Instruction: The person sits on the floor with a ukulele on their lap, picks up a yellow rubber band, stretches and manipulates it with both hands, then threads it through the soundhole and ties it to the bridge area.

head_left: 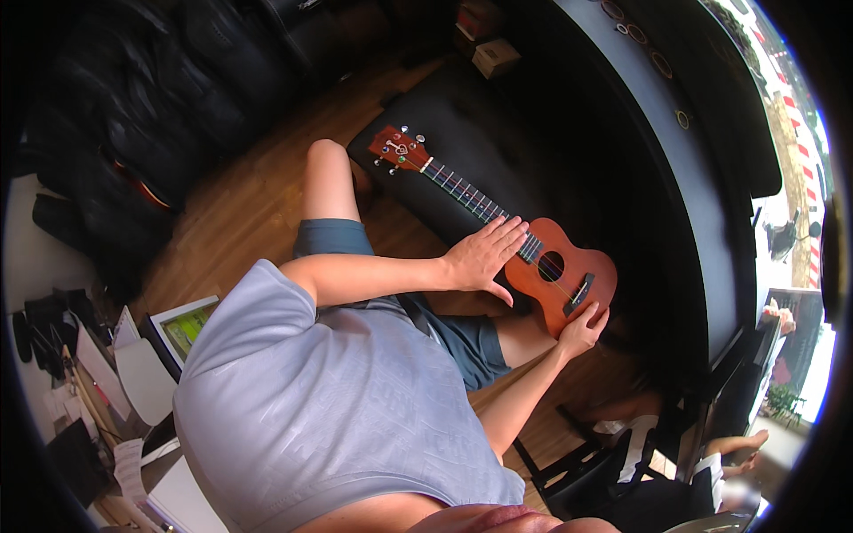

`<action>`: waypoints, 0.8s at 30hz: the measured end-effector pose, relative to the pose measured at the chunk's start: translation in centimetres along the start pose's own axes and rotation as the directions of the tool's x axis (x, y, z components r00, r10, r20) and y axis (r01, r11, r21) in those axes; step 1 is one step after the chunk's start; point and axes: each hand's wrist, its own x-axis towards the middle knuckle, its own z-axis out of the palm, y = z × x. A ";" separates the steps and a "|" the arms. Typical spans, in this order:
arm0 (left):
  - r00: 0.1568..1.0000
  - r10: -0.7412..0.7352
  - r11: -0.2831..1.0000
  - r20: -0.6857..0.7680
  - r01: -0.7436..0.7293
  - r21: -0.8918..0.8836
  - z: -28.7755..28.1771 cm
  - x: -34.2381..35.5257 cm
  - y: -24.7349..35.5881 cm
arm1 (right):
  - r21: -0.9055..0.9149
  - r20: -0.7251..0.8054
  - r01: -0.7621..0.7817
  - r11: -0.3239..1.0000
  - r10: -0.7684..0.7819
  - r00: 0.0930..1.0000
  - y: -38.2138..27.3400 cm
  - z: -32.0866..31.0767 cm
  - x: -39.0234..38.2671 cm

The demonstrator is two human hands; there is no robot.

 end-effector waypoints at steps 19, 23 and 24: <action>0.848 -0.376 0.864 -0.374 0.466 0.189 -6.4 -6.9 -13.3 | 0.082 -0.029 0.063 0.995 -0.061 0.998 1.3 0.4 0.0; 0.685 -0.532 0.761 -0.498 0.644 0.073 -7.4 -8.9 -17.7 | 0.006 -0.021 0.044 0.999 -0.044 0.999 1.0 0.3 0.2; 0.676 -0.516 0.764 -0.526 0.641 0.073 -7.8 -8.3 -18.6 | 0.009 -0.043 0.029 1.000 -0.028 0.999 0.9 -0.6 -0.1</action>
